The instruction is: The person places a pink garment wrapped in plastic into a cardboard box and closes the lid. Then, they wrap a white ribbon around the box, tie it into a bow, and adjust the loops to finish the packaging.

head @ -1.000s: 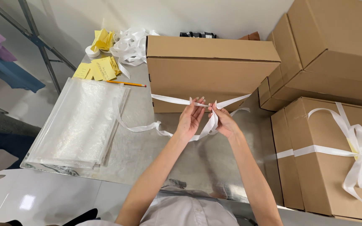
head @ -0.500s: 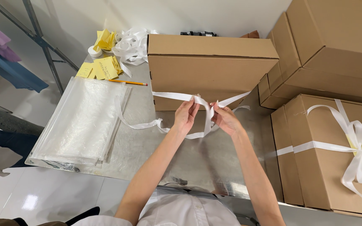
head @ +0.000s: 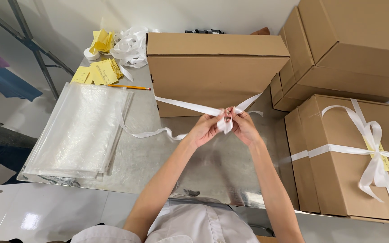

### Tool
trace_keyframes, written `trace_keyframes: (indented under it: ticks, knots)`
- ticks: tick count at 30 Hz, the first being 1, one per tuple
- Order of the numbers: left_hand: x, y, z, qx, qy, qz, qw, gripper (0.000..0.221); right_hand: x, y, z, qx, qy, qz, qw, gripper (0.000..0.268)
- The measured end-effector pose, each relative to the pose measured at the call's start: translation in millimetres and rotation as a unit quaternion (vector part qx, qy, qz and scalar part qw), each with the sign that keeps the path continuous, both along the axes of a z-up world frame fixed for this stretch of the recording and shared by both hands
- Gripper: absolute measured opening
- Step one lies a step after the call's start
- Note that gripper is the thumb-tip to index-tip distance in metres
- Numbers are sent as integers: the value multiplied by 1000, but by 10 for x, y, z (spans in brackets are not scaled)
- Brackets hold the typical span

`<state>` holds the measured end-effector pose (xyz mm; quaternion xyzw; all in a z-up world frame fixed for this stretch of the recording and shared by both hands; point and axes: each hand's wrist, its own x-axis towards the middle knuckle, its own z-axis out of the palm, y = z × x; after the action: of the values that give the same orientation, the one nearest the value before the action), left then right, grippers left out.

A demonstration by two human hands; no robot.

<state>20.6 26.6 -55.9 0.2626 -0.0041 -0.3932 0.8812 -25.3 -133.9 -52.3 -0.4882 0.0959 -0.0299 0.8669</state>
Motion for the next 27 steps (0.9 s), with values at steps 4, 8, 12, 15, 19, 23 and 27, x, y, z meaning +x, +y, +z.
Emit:
trace_keyframes:
  ticks: [4, 8, 12, 15, 19, 23, 27]
  knots:
    - [36, 105, 109, 45, -62, -57, 995, 24, -96, 4, 125, -39, -5, 28, 999, 21]
    - [-32, 295, 644, 74, -127, -70, 987, 24, -140, 76, 336, -74, 0, 28, 997, 24]
    - [-81, 330, 1012, 60, -110, -57, 990, 28, -46, 97, 304, -71, -31, 24, 997, 36]
    - [78, 220, 702, 70, -69, -47, 994, 30, 29, 18, 40, -77, -28, 16, 996, 35]
    - [84, 192, 545, 62, -26, -45, 997, 24, -23, 186, 21, -60, -35, 11, 998, 35]
    - [-32, 273, 692, 58, -36, -70, 995, 26, 11, 88, -384, -41, -37, -1, 998, 29]
    - [11, 282, 540, 70, -71, -145, 984, 27, -38, 127, -480, -35, -49, 31, 998, 28]
